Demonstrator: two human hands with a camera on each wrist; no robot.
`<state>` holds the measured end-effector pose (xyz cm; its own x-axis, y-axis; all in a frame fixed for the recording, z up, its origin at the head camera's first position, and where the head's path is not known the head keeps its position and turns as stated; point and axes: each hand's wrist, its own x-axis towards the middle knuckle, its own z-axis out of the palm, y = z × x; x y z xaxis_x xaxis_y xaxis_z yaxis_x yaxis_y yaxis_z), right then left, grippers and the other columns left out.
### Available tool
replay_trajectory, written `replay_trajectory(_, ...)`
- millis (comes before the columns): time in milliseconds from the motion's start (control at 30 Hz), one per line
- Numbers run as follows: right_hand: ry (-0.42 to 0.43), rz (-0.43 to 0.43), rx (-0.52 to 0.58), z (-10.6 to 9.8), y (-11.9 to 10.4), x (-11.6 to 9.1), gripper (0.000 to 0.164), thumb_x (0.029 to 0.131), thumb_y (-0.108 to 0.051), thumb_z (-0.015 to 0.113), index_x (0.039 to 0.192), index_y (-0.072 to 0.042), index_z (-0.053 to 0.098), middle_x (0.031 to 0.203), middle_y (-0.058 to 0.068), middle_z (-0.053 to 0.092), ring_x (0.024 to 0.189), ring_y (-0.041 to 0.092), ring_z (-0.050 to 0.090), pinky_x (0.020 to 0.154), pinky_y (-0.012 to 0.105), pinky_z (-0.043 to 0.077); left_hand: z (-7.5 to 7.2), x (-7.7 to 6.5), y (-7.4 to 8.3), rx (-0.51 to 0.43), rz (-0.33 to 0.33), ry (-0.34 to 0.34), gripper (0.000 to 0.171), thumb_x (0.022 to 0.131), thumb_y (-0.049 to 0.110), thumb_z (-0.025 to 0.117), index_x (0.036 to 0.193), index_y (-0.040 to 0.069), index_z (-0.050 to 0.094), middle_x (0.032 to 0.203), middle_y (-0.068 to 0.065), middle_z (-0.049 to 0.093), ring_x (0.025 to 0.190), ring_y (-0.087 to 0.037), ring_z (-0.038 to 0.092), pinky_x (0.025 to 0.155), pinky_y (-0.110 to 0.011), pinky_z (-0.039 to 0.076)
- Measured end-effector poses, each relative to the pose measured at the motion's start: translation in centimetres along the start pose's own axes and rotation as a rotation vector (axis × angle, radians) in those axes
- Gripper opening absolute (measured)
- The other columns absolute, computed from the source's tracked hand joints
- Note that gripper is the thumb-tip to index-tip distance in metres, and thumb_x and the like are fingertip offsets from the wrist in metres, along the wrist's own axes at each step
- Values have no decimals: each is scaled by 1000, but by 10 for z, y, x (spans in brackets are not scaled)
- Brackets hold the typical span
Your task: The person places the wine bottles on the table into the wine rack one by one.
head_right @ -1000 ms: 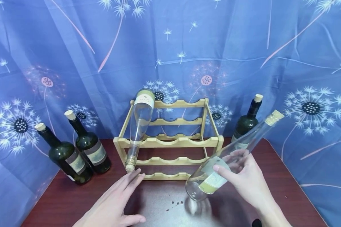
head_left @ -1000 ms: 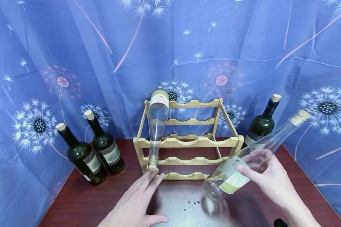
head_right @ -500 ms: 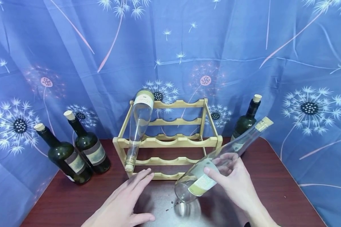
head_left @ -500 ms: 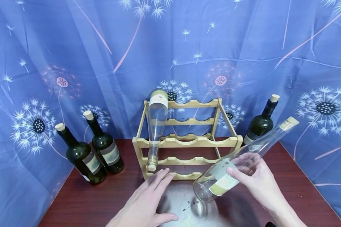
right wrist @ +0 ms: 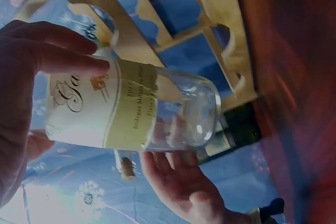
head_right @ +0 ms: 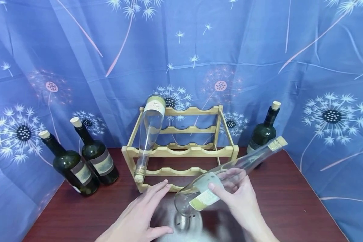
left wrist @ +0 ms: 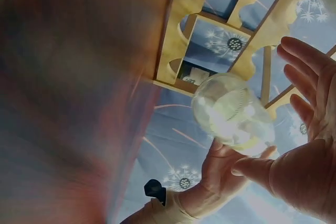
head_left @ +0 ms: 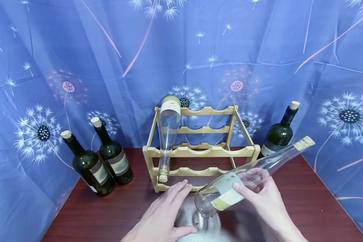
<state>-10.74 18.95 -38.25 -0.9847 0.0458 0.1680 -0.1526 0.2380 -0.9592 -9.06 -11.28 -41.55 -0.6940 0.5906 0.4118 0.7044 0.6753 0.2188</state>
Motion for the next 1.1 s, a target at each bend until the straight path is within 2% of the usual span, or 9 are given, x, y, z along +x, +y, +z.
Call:
replay_trajectory(267, -25, 47, 147, 24, 5, -11, 49, 82, -6, 75, 116, -2, 40, 115, 18, 59, 94, 21, 67, 72, 33, 55, 6, 2, 4, -45, -20, -20, 103, 75, 69, 64, 153, 18, 21, 155, -1, 24, 138, -19, 31, 96, -46, 45)
replay_trajectory(467, -19, 84, 347, 39, 6, -18, 48, 80, 6, 72, 114, 3, 37, 115, 20, 59, 99, 25, 66, 73, 37, 56, 9, 2, 6, -68, -25, -35, 104, 74, 68, 67, 153, 18, 22, 155, 0, 23, 139, -19, 30, 97, -46, 44)
replay_trajectory(567, -23, 84, 413, 44, 6, -21, 47, 80, 9, 69, 113, 4, 36, 113, 19, 62, 98, 23, 66, 70, 37, 56, 10, 2, 6, -74, -18, -34, 103, 74, 67, 67, 153, 17, 23, 155, 1, 24, 139, -19, 29, 100, -44, 41)
replay_trajectory(700, -5, 112, 457, 51, 7, -25, 45, 80, 10, 68, 113, 1, 39, 110, 13, 66, 92, 18, 67, 64, 38, 56, 13, 1, 5, -59, 4, -17, 103, 75, 62, 71, 153, 16, 22, 155, 1, 25, 139, -19, 30, 102, -42, 40)
replay_trajectory(833, 6, 141, 499, 58, 10, -29, 44, 79, 10, 68, 113, -3, 42, 109, 10, 67, 89, 18, 67, 64, 39, 56, 16, 0, 5, -18, 30, 21, 104, 74, 55, 76, 152, 12, 22, 152, -2, 30, 135, -18, 35, 101, -41, 41)
replay_trajectory(1100, -66, 144, 583, 64, 18, -32, 46, 81, 10, 66, 115, -5, 39, 115, 12, 65, 96, 23, 67, 69, 39, 56, 19, 2, 4, 48, 26, 70, 104, 70, 46, 80, 151, 11, 25, 142, -1, 42, 123, -16, 44, 93, -37, 45)
